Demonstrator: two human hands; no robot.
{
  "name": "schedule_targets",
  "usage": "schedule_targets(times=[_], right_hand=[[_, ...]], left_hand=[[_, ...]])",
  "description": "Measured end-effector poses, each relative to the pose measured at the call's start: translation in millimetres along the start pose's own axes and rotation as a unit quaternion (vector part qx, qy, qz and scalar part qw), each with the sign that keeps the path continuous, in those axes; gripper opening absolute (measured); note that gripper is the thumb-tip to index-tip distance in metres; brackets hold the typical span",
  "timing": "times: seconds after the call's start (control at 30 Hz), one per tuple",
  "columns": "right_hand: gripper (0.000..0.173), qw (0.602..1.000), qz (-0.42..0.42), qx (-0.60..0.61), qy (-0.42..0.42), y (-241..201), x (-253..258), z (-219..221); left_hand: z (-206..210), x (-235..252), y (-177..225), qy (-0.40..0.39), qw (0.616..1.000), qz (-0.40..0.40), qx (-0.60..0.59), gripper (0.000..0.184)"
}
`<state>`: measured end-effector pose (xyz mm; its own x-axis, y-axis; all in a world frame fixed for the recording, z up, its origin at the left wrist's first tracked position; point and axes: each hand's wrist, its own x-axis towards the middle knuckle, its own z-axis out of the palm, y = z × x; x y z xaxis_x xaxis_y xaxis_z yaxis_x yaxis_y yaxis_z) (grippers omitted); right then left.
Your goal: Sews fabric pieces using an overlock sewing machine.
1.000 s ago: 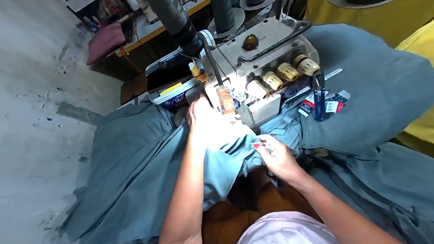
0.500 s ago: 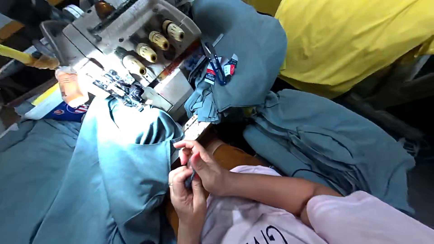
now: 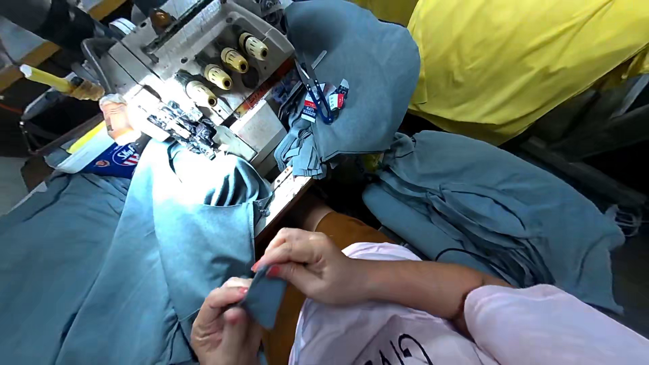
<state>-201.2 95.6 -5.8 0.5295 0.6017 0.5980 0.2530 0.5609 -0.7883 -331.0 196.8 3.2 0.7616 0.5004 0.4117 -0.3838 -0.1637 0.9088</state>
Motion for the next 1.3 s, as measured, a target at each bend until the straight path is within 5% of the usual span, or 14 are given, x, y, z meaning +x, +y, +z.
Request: schedule_targets(times=[0.1,0.2,0.43,0.57,0.67,0.77,0.87,0.97,1.07,1.2,1.3], right_hand=[[0.012,0.998,-0.038,0.046,-0.006,-7,-1,8],[0.014,0.996,-0.038,0.073,-0.020,-6,-5,14],[0.021,0.997,-0.045,0.024,-0.059,0,-6,17],[0.021,0.993,-0.087,-0.059,-0.046,5,-3,13],[0.018,0.995,0.057,-0.005,-0.084,-5,4,2],[0.021,0.955,0.196,0.010,-0.221,-7,15,-11],[0.020,0.953,0.226,0.002,-0.203,-2,16,-9],[0.017,0.949,0.294,0.038,-0.111,2,21,-5],[0.012,0.932,0.349,0.059,-0.081,6,25,-4],[0.009,0.921,0.375,0.018,-0.105,10,30,-8],[0.015,0.910,0.355,-0.038,-0.209,15,35,-19]], left_hand=[[2,-2,-7,-0.036,0.983,-0.032,-0.180,0.019],[2,-8,-16,-0.049,0.968,-0.047,-0.241,0.016],[8,-3,-5,-0.017,0.982,-0.032,-0.185,0.009],[-11,10,-8,-0.069,0.997,0.013,-0.019,0.013],[-26,18,4,-0.086,0.996,-0.002,0.027,0.012],[-35,24,7,-0.100,0.984,-0.009,0.144,0.020],[-27,20,-10,0.011,0.944,0.021,0.330,0.022],[-17,3,-19,0.082,0.987,-0.022,0.135,0.026],[-10,-13,-32,0.023,0.997,-0.001,0.074,0.048],[-26,-8,-41,-0.006,0.956,0.115,0.270,0.018],[-43,7,-21,-0.084,0.924,0.117,0.355,0.019]])
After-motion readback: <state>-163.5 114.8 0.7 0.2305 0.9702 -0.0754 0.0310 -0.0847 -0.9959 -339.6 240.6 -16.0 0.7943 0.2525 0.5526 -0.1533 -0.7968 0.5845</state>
